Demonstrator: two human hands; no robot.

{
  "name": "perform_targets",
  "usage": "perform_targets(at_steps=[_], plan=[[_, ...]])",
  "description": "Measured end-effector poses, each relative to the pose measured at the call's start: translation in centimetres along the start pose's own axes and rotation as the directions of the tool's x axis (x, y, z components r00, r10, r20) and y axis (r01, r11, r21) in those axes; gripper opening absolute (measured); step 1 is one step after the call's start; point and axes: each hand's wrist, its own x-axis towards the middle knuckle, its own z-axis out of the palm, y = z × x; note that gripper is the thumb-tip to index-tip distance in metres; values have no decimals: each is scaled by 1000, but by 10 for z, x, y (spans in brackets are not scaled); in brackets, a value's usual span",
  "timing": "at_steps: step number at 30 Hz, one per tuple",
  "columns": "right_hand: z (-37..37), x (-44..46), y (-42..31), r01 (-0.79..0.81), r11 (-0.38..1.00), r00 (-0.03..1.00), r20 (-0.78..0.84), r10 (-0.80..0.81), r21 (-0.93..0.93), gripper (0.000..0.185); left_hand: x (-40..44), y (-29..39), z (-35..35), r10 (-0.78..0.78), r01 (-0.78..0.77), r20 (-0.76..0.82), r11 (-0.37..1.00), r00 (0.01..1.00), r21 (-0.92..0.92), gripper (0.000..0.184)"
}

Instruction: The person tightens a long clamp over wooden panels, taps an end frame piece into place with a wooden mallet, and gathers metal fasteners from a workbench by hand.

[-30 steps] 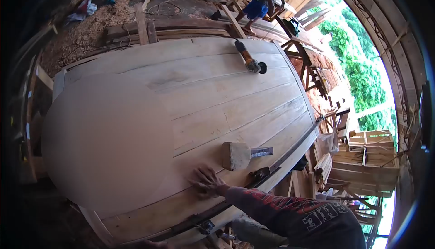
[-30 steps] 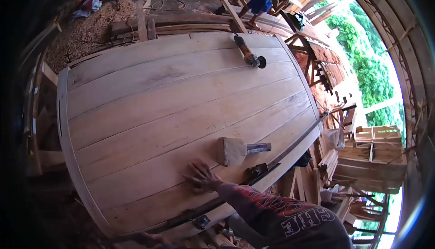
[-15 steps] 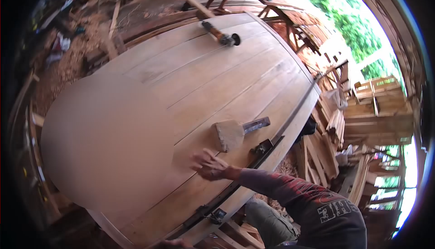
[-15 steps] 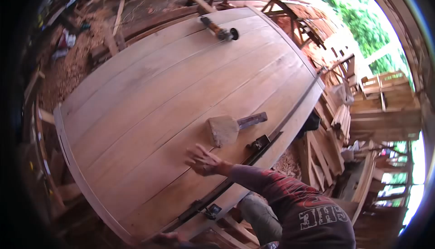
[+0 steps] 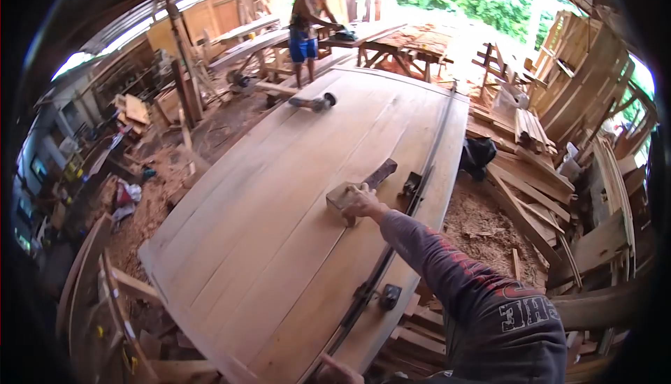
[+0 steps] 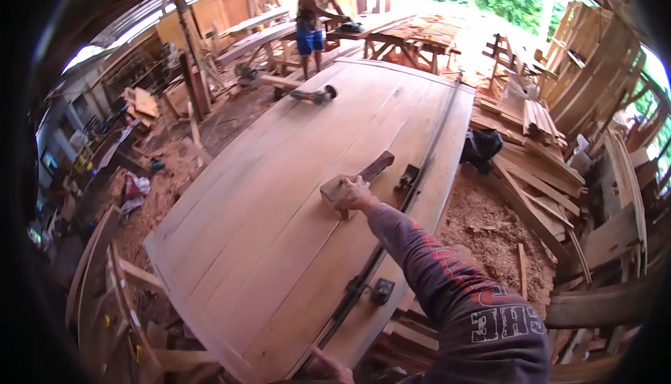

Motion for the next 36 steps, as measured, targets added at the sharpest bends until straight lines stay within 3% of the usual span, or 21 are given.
perform_targets(at_steps=[3, 4, 5, 8, 9, 11, 12, 13, 14, 15, 17, 18, 20, 23, 24, 26, 27, 31, 34, 35, 36], plan=[[43, -56, -43, 135, 984, 991, 13, -134, -117, 112, -14, -12, -61, -21, 14, 118, 998, 993, 65, 94], [62, -85, -63, 152, 980, 988, 54, -146, -132, 112, -14, -14, -84, 77, -114, 225, 981, 971, 156, 76], [76, -112, -87, 148, 986, 988, 54, -144, -74, 110, -16, -7, -104, 55, -86, 196, 985, 979, 149, 76], [121, -160, -136, 243, 970, 964, 114, -240, -14, 109, -9, 41, -158, 128, -230, 547, 965, 827, 123, 51], [139, -170, -145, 384, 923, 909, 175, -378, 0, 112, 0, 55, -174, 153, -286, 655, 953, 740, 100, 46], [157, -194, -169, 560, 828, 780, 328, -533, 13, 122, 51, 57, -192, 604, -717, 537, 697, 589, 3, 42], [164, -203, -176, 565, 825, 773, 340, -536, 16, 122, 61, 96, -200, 494, -674, 577, 726, 650, 137, 48], [171, -209, -182, 631, 759, 746, 391, -539, -158, 126, 73, 132, -210, 379, -620, 595, 737, 709, 269, 56], [177, -211, -188, 684, 655, 720, 442, -536, -320, 131, 114, 122, -217, 460, -737, 586, 523, 666, 428, 71], [179, -207, -192, 733, 586, 663, 553, -504, -345, 139, 169, 104, -212, 525, -781, 595, 267, 609, 564, 87], [195, -207, -198, 759, 476, 651, 516, -557, -444, 128, 246, 80, -210, 215, -820, 797, 261, 564, 510, 113], [204, -205, -202, 741, 445, 668, 483, -566, -503, 122, 240, 90, -218, 213, -811, 790, 277, 575, 515, 113], [215, -199, -205, 686, 370, 706, 448, -549, -627, 107, 225, 104, -222, 219, -833, 833, -122, 508, 540, 118], [214, -190, -213, 649, 336, 731, 435, -526, -683, 92, 246, 88, -222, 325, -873, 854, -140, 406, 468, 111], [218, -197, -211, 643, 345, 740, 436, -512, -684, 88, 257, 74, -229, 290, -887, 874, -140, 389, 441, 111], [216, -197, -211, 652, 315, 721, 435, -540, -689, 83, 262, 63, -223, 556, -893, 791, -178, 254, 413, 101], [219, -188, -209, 655, 287, 709, 437, -554, -699, 84, 259, 66, -223, 578, -882, 777, -196, 248, 428, 91], [225, -166, -200, 676, 231, 695, 500, -517, -700, 80, 268, 53, -211, 649, -874, 705, -125, 286, 470, 86], [238, -133, -183, 797, 387, 597, 507, -622, -464, 64, 264, 56, -208, 696, -878, 663, -96, 277, 468, 77], [261, -108, -182, 705, 375, 708, 566, -423, -601, 68, 261, 57, -209, 698, -883, 651, -56, 300, 467, 73], [254, -123, -193, 751, 385, 659, 575, -484, -536, 71, 260, 59, -210, 704, -886, 636, -22, 315, 463, 70]])
